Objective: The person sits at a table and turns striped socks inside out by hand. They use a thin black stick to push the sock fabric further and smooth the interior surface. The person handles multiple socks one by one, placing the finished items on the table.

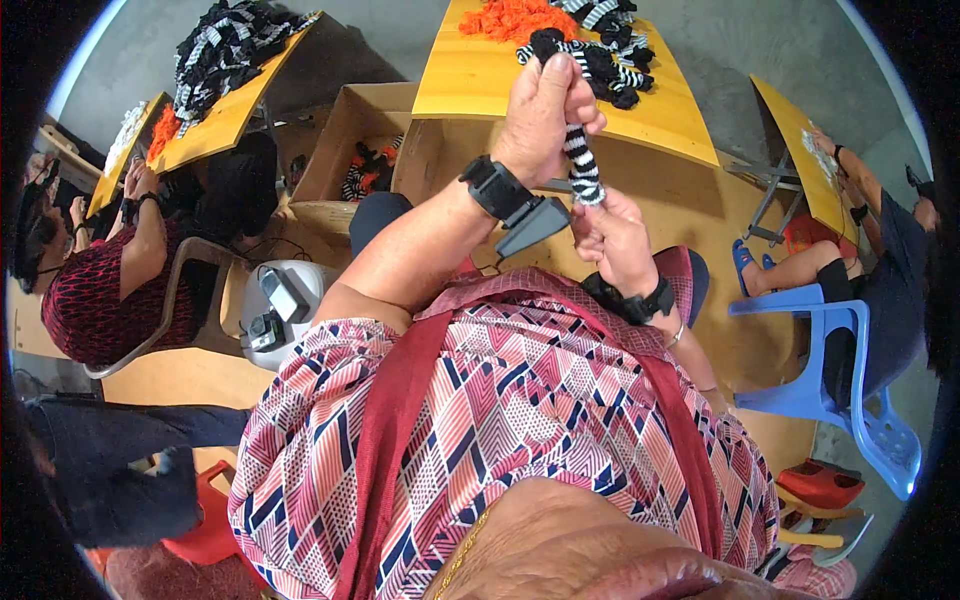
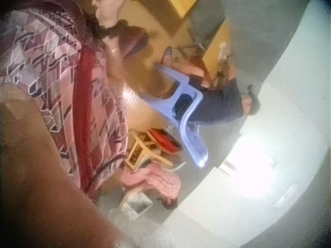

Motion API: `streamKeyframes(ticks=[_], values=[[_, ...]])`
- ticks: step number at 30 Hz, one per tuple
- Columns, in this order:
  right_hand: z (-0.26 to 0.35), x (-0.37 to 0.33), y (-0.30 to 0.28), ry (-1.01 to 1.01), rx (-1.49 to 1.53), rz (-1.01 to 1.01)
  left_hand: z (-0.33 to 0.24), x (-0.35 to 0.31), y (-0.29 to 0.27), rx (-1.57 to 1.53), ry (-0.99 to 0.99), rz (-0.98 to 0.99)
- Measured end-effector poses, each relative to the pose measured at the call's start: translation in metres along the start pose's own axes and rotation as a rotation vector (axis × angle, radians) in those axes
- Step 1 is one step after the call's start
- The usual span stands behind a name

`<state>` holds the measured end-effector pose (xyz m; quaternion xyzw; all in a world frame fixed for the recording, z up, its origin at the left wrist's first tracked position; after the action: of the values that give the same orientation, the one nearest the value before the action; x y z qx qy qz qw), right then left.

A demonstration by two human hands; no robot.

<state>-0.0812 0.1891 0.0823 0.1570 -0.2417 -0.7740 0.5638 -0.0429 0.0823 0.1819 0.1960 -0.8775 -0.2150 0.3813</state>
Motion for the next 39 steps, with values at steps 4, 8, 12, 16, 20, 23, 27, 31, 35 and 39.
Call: streamKeyframes(ticks=[4,8,12,16,20,23,27,31,35,39], values=[[0.008,-0.001,-0.001,0.041,0.044,0.138,-0.017,0.009,0.002,0.039,-0.038,0.140],[0.011,-0.008,-0.004,-0.075,-0.094,0.120,-0.024,0.009,0.005,0.010,0.011,0.222],[0.011,-0.013,-0.023,-0.235,-0.295,0.014,-0.028,0.005,0.007,0.018,-0.023,0.203],[0.028,-0.021,-0.026,-0.418,-0.634,-0.026,-0.026,-0.003,0.013,0.145,-0.025,0.160],[0.030,-0.019,-0.027,-0.463,-0.702,-0.038,-0.028,-0.008,0.024,0.124,0.042,0.124],[0.013,-0.023,-0.026,-0.304,-0.480,-0.115,-0.016,-0.012,0.020,0.059,-0.005,0.085],[0.024,-0.022,-0.018,-0.364,-0.655,-0.094,-0.010,-0.015,0.023,0.076,-0.021,0.076],[0.008,-0.007,-0.008,-0.142,-0.253,-0.100,-0.010,-0.009,0.016,0.083,-0.015,0.034],[0.004,0.001,0.001,0.074,-0.007,0.100,-0.012,-0.005,0.008,0.064,-0.053,0.032],[0.024,-0.001,-0.001,0.181,0.164,0.304,-0.014,0.006,-0.010,0.123,-0.143,0.140]])
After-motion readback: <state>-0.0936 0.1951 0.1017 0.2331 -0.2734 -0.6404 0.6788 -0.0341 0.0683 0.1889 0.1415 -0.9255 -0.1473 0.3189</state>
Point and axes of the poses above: each hand's wrist, its own x-axis towards the middle knuckle, its own y-axis out of the palm, z = x × y, the point moved 7 cm from there along x, towards the middle knuckle, and after that the axes turned 12 degrees about x, right-handed, at the moved point
